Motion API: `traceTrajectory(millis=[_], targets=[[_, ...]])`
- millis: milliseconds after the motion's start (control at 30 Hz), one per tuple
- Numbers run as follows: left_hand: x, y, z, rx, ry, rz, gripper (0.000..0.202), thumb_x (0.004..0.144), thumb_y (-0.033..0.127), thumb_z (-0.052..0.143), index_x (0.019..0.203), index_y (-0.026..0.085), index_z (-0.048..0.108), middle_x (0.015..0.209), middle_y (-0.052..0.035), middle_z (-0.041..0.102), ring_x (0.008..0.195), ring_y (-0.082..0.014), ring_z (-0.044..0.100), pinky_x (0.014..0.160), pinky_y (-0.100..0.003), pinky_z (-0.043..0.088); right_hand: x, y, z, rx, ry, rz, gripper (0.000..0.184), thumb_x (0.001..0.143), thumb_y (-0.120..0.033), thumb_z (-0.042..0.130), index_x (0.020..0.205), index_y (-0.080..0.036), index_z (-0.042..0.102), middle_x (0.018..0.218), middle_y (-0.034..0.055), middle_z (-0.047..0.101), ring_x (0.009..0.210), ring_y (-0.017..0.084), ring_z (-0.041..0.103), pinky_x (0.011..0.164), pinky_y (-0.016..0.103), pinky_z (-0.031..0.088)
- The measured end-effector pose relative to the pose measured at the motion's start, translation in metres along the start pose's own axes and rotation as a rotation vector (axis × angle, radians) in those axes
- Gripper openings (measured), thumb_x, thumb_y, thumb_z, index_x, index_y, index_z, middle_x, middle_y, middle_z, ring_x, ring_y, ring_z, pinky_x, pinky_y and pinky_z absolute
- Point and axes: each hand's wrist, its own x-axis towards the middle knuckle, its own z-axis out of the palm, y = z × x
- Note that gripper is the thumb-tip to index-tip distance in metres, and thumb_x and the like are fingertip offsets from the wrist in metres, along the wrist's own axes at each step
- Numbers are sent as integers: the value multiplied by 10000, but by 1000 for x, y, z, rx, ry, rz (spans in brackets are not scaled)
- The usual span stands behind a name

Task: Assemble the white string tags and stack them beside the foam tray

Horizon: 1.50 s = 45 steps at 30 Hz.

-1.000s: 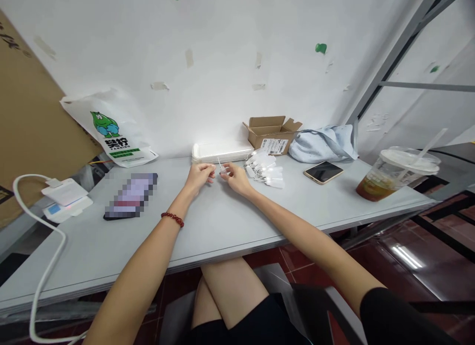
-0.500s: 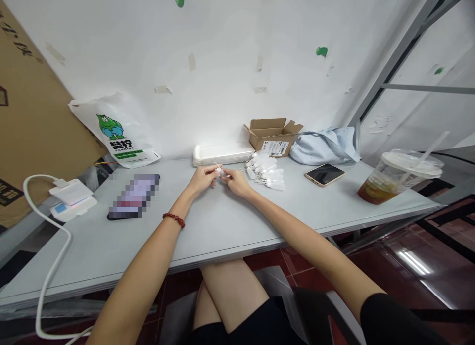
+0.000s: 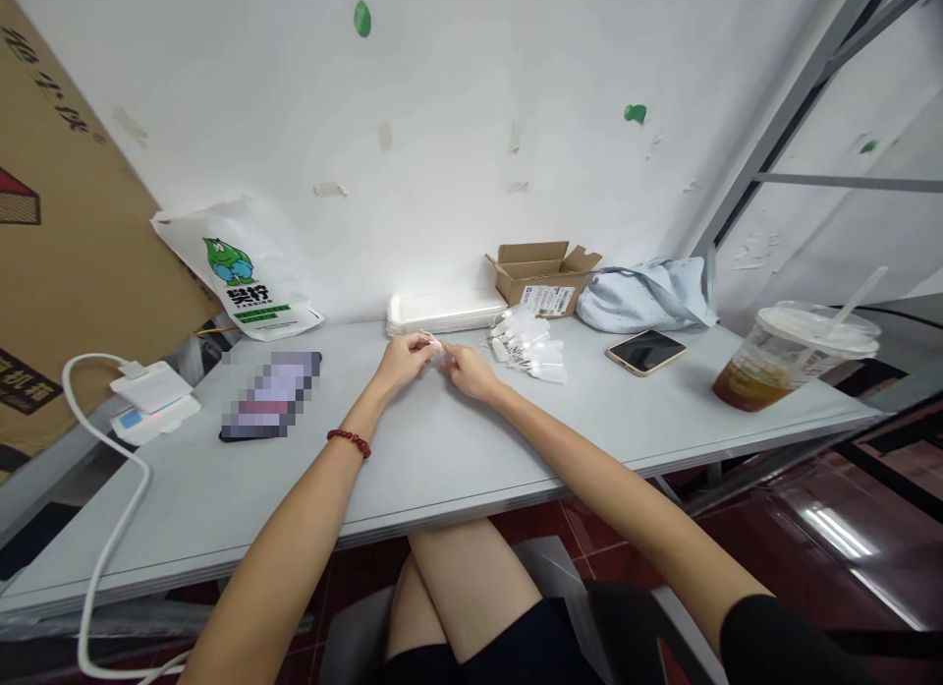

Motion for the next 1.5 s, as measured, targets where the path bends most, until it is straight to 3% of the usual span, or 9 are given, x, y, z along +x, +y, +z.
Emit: traceTrajectory(millis=[167,300,500,633,800,933,1167,1367,1500], targets=[[-1,-2,-4,237,37,15,286,667,420,601,677,144,675,612,-43,632,601,-169,553,563,-287,427,-4,-6,-2,-131,-20,107,398,888,-182,473,1277,-128,537,1130,156,601,975,231,582,792,288,413],[0,-4,-3,172,19,-85,280,673,424,603,659,151,661,558,-25,583,542,-158,532,510,-282,417,-3,-4,-4,-65,22,97,304,874,-138,481,1136,-123,634,1062,155,621,927,226,586,796,298,410],[-2,8,-6,-113,19,-170,273,636,408,686,669,138,654,670,-47,598,613,-149,571,480,-250,443,-1,0,-7,195,205,47,298,843,-166,555,1120,-140,663,938,87,683,845,206,588,818,312,403],[-4,15,-10,-196,-10,-184,294,613,402,729,716,130,685,689,-47,607,660,-150,581,513,-244,455,-3,-6,-12,428,250,125,198,827,-215,574,995,-151,654,753,25,668,718,155,562,736,281,408],[-5,14,-11,-242,-79,-193,335,595,420,770,724,119,701,707,-70,632,689,-164,584,548,-268,465,-4,-10,-21,967,139,340,168,858,-320,518,764,-191,464,535,-44,521,442,79,372,467,208,293],[-7,16,-8,-243,-126,-155,361,590,422,787,780,124,712,771,-78,657,696,-157,581,579,-281,478,-4,-7,-26,1201,47,381,248,860,-306,508,682,-201,371,473,-77,413,375,43,226,402,194,176],[-6,18,-4,-233,-76,-166,354,625,433,752,801,133,687,877,-85,665,665,-144,599,556,-274,511,-1,-6,-22,1030,216,339,193,806,-337,606,804,-179,495,562,-29,571,422,56,374,432,188,286],[-5,13,-1,-175,-72,-203,425,647,543,718,634,130,620,643,-47,606,521,-118,557,505,-265,501,0,0,-18,860,300,210,222,767,-378,603,827,-175,539,586,-20,591,491,83,427,483,203,327],[-6,15,-1,-195,-100,-153,456,574,553,769,685,127,650,671,-45,616,573,-136,573,556,-293,517,1,5,-16,819,301,195,194,799,-372,537,839,-183,529,579,-32,563,517,98,455,504,212,343]])
